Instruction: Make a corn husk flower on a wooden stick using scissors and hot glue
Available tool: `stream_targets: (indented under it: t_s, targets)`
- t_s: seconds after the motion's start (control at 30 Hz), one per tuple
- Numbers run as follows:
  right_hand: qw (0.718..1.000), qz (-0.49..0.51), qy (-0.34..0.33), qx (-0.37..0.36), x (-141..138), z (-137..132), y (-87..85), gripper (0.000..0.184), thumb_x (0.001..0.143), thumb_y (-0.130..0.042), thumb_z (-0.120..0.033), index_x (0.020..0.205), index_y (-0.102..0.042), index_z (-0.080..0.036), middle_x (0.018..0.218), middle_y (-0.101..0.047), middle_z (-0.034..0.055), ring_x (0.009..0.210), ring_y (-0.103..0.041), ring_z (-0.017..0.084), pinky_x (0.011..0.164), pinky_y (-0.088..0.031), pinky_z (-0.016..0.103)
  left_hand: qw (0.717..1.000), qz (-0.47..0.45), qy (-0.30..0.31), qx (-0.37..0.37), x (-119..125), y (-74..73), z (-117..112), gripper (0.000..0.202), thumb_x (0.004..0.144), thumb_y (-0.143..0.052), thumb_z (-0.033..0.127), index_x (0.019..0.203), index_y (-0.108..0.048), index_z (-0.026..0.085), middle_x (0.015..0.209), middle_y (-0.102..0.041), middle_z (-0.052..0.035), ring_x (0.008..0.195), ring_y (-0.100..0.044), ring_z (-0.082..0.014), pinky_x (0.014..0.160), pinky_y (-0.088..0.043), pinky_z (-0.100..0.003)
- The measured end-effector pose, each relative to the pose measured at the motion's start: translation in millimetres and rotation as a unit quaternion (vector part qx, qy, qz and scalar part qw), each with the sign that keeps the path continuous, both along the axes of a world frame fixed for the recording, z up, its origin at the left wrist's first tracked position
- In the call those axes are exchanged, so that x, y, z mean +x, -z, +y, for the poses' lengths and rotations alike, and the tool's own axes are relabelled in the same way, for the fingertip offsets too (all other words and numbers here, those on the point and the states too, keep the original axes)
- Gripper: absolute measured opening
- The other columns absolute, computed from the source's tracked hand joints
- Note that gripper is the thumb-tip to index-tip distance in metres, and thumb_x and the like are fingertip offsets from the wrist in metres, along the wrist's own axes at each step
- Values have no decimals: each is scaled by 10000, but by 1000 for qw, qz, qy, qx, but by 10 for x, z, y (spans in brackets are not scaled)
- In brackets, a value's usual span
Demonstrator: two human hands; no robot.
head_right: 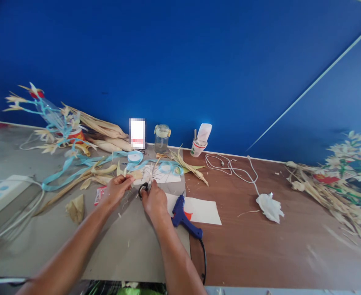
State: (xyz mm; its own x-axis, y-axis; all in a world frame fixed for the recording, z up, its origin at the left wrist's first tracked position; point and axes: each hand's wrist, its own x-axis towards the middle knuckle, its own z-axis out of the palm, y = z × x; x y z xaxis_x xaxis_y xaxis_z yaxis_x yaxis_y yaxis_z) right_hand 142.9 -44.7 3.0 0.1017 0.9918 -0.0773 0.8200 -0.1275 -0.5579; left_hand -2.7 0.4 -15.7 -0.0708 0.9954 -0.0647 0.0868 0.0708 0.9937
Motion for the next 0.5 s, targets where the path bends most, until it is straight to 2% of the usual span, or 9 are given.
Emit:
stream_targets:
  t_s: [0.07, 0.17, 0.33, 0.5]
  targets:
    - [1000, -29, 1, 13, -13, 5, -26, 496, 856, -501, -294, 1296, -446, -71, 938, -707, 181, 869, -674, 282, 703, -446, 311, 1000, 27, 11, 12, 2, 7, -4, 314, 674, -662, 452, 609, -597, 151, 484, -445, 51, 479, -373, -93, 503, -261, -237]
    - [998, -61, 10, 18, -27, 25, -74, 414, 880, -476, -300, 1238, -501, -94, 922, -707, 182, 855, -676, 286, 699, -447, 321, 999, 44, 21, 14, 25, -17, -22, 302, 673, -653, 441, 597, -579, 158, 496, -436, 50, 491, -364, -97, 506, -254, -239]
    - [997, -81, 8, 12, -37, 37, -146, 344, 893, -462, -317, 1146, -558, -105, 894, -707, 185, 837, -678, 285, 698, -453, 331, 995, 96, -3, 25, 68, -113, -69, 320, 626, -669, 405, 494, -487, 178, 464, -369, 54, 485, -324, -98, 496, -209, -244]
    - [997, -81, 0, 8, -22, 21, -171, 324, 885, -469, -314, 1106, -602, -118, 887, -706, 196, 833, -681, 282, 705, -454, 332, 989, 140, -8, 51, 88, -160, -105, 313, 630, -656, 387, 479, -468, 188, 447, -359, 51, 484, -312, -108, 504, -199, -246]
